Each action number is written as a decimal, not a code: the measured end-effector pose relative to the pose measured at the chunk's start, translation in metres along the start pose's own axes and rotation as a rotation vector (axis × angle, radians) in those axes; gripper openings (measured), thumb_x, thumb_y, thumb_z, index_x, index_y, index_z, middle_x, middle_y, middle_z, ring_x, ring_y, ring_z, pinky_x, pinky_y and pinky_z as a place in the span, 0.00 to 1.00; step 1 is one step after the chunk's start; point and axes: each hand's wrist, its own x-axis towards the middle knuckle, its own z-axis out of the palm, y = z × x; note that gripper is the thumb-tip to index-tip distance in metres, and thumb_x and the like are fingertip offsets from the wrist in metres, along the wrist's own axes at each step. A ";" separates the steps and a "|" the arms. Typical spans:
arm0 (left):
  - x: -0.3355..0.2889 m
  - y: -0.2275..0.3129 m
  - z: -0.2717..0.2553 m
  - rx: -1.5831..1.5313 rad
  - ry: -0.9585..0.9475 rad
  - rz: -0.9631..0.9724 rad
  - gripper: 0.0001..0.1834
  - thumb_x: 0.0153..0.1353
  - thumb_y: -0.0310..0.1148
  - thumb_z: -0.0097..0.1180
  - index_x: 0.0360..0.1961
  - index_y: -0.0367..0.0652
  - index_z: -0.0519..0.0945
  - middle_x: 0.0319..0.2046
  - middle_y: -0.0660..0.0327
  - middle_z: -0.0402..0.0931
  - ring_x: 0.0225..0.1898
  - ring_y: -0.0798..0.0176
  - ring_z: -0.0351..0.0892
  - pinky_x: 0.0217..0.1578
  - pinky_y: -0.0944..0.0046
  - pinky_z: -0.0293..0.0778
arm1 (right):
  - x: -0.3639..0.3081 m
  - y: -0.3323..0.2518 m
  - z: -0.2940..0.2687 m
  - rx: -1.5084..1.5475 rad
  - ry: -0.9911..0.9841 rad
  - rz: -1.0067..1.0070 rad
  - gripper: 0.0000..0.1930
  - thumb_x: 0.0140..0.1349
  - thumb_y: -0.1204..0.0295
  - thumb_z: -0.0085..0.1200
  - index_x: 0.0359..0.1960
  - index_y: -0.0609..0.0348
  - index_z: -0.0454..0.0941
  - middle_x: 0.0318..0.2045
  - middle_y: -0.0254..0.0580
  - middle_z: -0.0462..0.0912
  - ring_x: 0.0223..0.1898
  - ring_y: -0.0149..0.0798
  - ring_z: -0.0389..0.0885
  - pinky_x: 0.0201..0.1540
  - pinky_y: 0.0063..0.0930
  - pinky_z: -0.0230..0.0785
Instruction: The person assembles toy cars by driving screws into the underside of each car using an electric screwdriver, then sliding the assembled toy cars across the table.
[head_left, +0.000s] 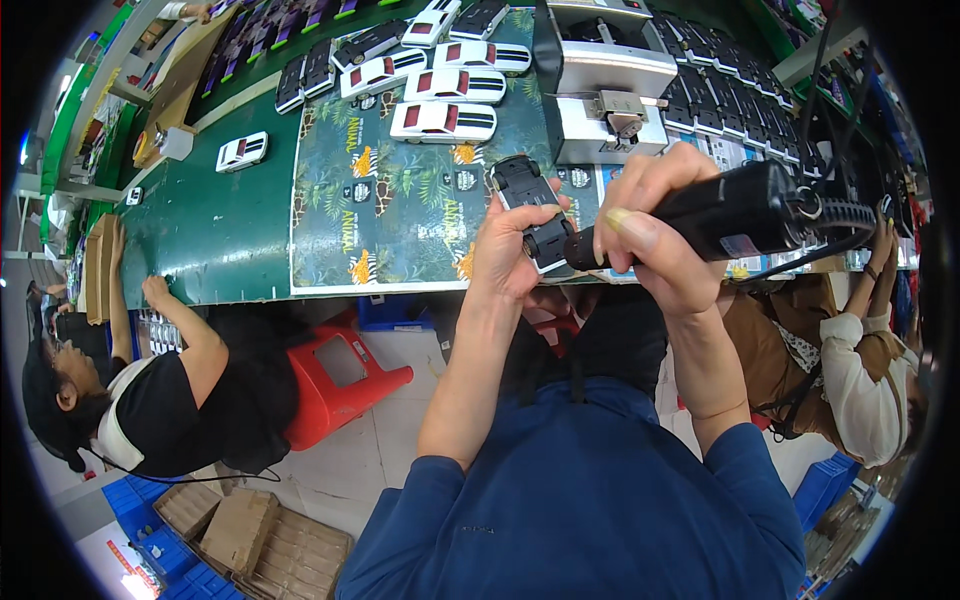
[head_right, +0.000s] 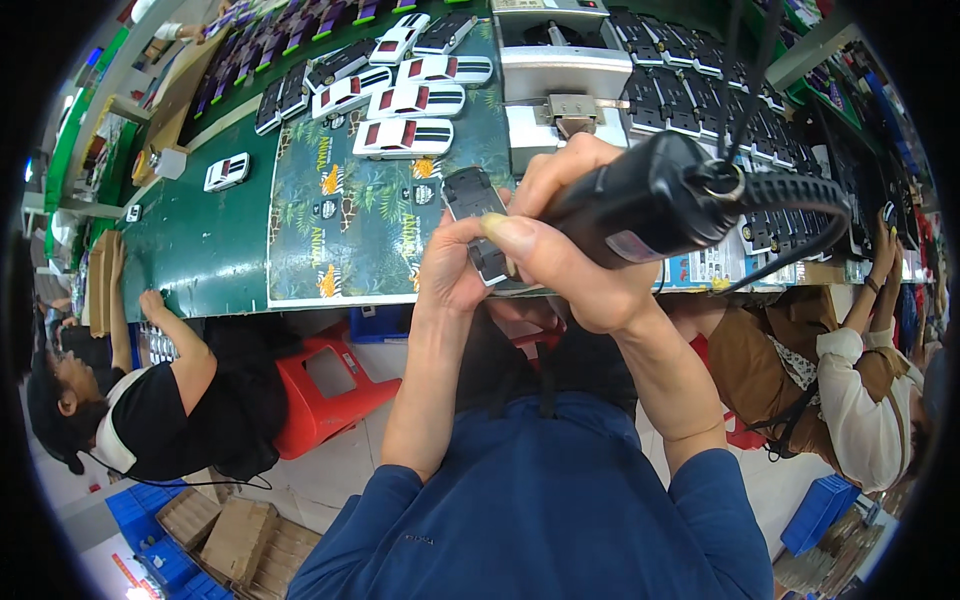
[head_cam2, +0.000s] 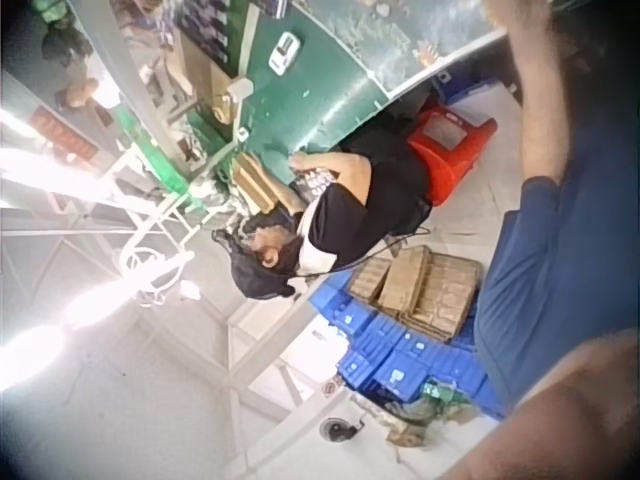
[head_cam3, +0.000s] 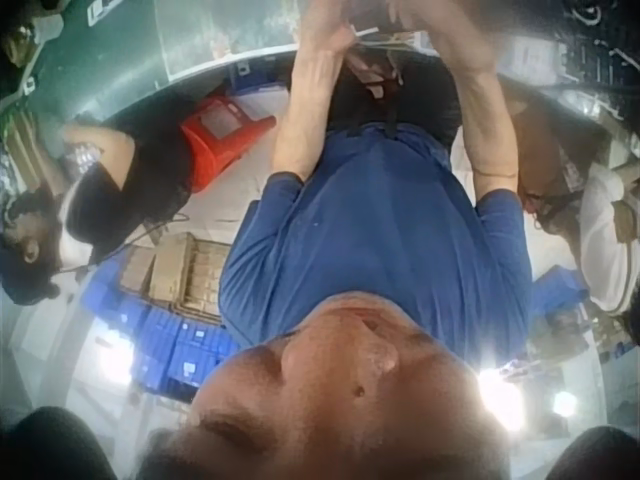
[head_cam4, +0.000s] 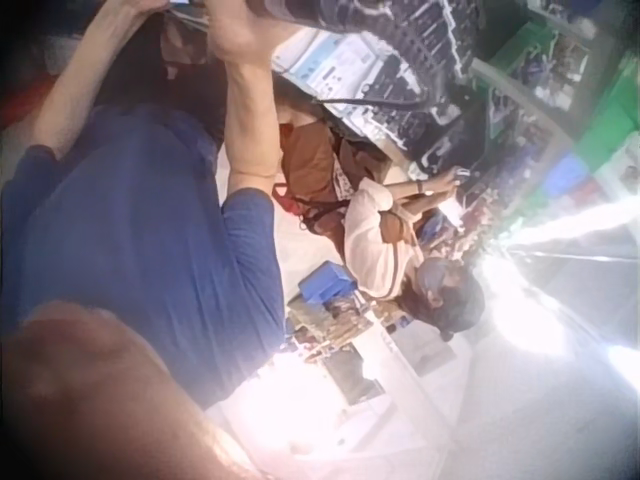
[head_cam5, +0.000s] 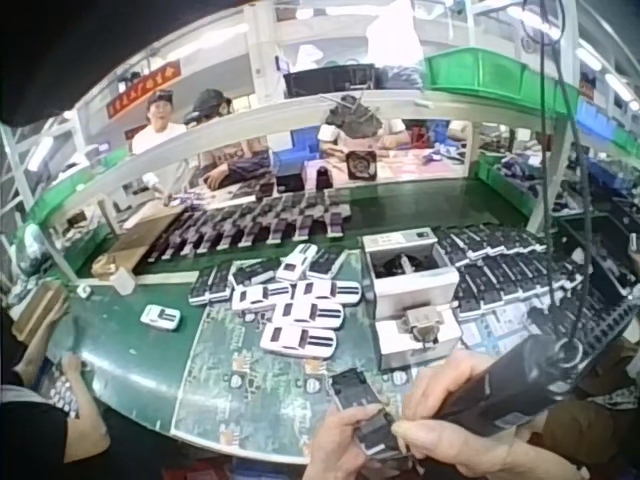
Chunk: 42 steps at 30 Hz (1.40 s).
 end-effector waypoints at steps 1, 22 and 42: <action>0.000 -0.001 -0.004 0.000 0.012 0.014 0.27 0.51 0.13 0.56 0.53 0.40 0.68 0.43 0.51 0.77 0.40 0.56 0.82 0.37 0.52 0.84 | 0.000 0.002 0.004 0.040 -0.011 0.014 0.08 0.56 0.80 0.61 0.28 0.61 0.72 0.20 0.39 0.76 0.18 0.27 0.73 0.22 0.21 0.66; -0.011 0.017 0.001 0.097 -0.145 -0.007 0.14 0.56 0.26 0.62 0.44 0.39 0.76 0.35 0.60 0.79 0.32 0.67 0.80 0.33 0.66 0.77 | -0.020 0.003 0.002 0.043 -0.088 -0.121 0.09 0.59 0.72 0.52 0.33 0.59 0.65 0.21 0.37 0.67 0.14 0.27 0.63 0.19 0.21 0.62; -0.036 0.263 -0.125 2.585 0.148 1.027 0.40 0.53 0.68 0.57 0.63 0.59 0.73 0.69 0.48 0.57 0.72 0.46 0.52 0.68 0.29 0.39 | -0.023 0.015 -0.019 0.083 -0.079 -0.050 0.08 0.60 0.74 0.51 0.35 0.62 0.66 0.20 0.38 0.66 0.13 0.28 0.62 0.18 0.21 0.63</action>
